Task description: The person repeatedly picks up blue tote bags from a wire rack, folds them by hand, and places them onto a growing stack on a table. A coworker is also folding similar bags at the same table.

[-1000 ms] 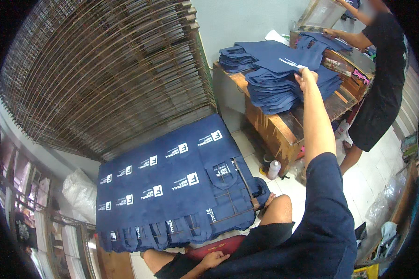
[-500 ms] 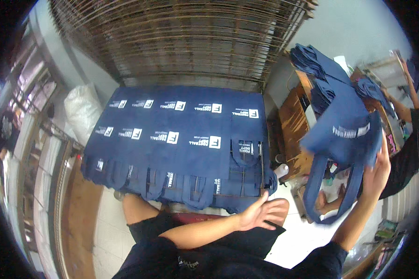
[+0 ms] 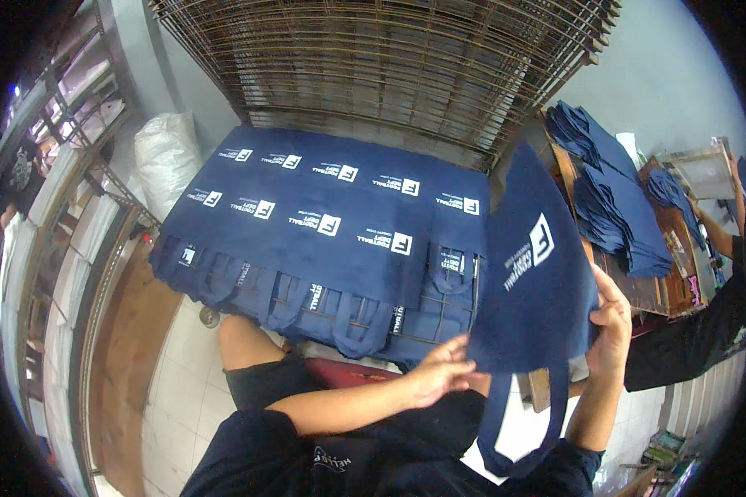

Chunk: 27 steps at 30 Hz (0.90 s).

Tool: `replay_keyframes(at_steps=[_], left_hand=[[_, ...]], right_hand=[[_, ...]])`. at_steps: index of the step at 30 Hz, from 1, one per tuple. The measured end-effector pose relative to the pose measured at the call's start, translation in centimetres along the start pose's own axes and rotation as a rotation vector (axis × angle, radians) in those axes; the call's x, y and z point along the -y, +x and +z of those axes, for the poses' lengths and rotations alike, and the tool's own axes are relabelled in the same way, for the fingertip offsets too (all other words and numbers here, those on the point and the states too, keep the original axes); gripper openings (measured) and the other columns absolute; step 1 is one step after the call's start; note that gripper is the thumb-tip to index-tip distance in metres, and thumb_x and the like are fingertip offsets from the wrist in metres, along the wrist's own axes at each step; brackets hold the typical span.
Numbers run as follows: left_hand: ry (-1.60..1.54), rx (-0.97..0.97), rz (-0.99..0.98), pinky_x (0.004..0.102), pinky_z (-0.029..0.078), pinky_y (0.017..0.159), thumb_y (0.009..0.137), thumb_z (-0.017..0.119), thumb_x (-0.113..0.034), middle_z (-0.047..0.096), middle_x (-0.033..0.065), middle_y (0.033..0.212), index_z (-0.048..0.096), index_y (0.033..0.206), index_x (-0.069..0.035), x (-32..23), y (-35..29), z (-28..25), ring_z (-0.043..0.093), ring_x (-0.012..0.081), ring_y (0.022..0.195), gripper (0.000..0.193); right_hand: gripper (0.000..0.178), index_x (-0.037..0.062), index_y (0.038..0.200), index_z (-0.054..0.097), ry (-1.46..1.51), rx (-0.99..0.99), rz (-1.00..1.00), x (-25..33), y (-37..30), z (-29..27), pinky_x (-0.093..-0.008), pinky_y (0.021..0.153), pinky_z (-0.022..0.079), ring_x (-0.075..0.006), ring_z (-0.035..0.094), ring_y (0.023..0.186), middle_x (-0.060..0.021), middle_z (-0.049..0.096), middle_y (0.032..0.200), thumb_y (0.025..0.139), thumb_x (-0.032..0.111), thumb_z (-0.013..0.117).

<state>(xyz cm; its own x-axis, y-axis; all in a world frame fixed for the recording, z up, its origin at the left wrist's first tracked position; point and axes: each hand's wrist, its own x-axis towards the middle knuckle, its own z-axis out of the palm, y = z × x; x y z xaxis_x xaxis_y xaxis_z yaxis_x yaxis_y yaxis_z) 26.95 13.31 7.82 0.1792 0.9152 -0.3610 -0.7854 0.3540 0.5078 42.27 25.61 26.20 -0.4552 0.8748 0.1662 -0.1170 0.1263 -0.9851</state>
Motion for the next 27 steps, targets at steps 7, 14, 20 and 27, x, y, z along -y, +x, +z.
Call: replay_keyframes(at_steps=[7,14,20,27], left_hand=[[0.419,-0.222,0.431,0.0249,0.050,0.060,0.087,0.052,0.004,0.057,0.0119,0.115,0.023,0.142,-0.008,-4.6,6.0,-7.5,0.064,0.0174,0.081,0.063],[0.916,-0.557,0.461,0.0341,0.054,0.072,0.081,0.056,0.002,0.057,0.0239,0.114,0.035,0.137,-0.005,-4.6,12.1,-13.9,0.067,0.0263,0.084,0.060],[1.295,-0.713,0.435,0.0448,0.046,0.089,0.075,0.059,-0.008,0.060,0.0238,0.109,0.039,0.135,-0.004,-3.2,12.8,-15.0,0.058,0.0373,0.102,0.063],[1.423,-0.721,0.392,0.0408,0.047,0.089,0.075,0.063,-0.010,0.062,0.0229,0.104,0.040,0.135,-0.004,-3.4,11.4,-13.9,0.061,0.0345,0.099,0.064]], right_hand=[[0.062,0.0013,0.131,0.044,-0.131,-0.259,0.131,-11.0,1.5,-2.3,-0.0256,0.078,0.047,-0.0161,0.058,0.094,-0.0121,0.058,0.116,0.069,0.004,0.046],[0.056,0.0089,0.130,0.045,-0.217,-0.327,0.260,-28.4,3.9,-4.1,-0.0209,0.045,0.047,-0.0120,0.057,0.073,-0.0077,0.059,0.101,0.077,-0.008,0.045],[0.051,0.0075,0.128,0.045,-0.326,-0.370,0.418,-34.8,3.7,-4.8,-0.0232,0.044,0.048,-0.0133,0.059,0.070,-0.0079,0.062,0.094,0.079,-0.002,0.047],[0.048,0.0033,0.126,0.045,-0.224,-0.345,0.375,-36.7,3.4,-6.1,-0.0240,0.042,0.049,-0.0148,0.060,0.070,-0.0094,0.062,0.094,0.079,-0.002,0.047]])
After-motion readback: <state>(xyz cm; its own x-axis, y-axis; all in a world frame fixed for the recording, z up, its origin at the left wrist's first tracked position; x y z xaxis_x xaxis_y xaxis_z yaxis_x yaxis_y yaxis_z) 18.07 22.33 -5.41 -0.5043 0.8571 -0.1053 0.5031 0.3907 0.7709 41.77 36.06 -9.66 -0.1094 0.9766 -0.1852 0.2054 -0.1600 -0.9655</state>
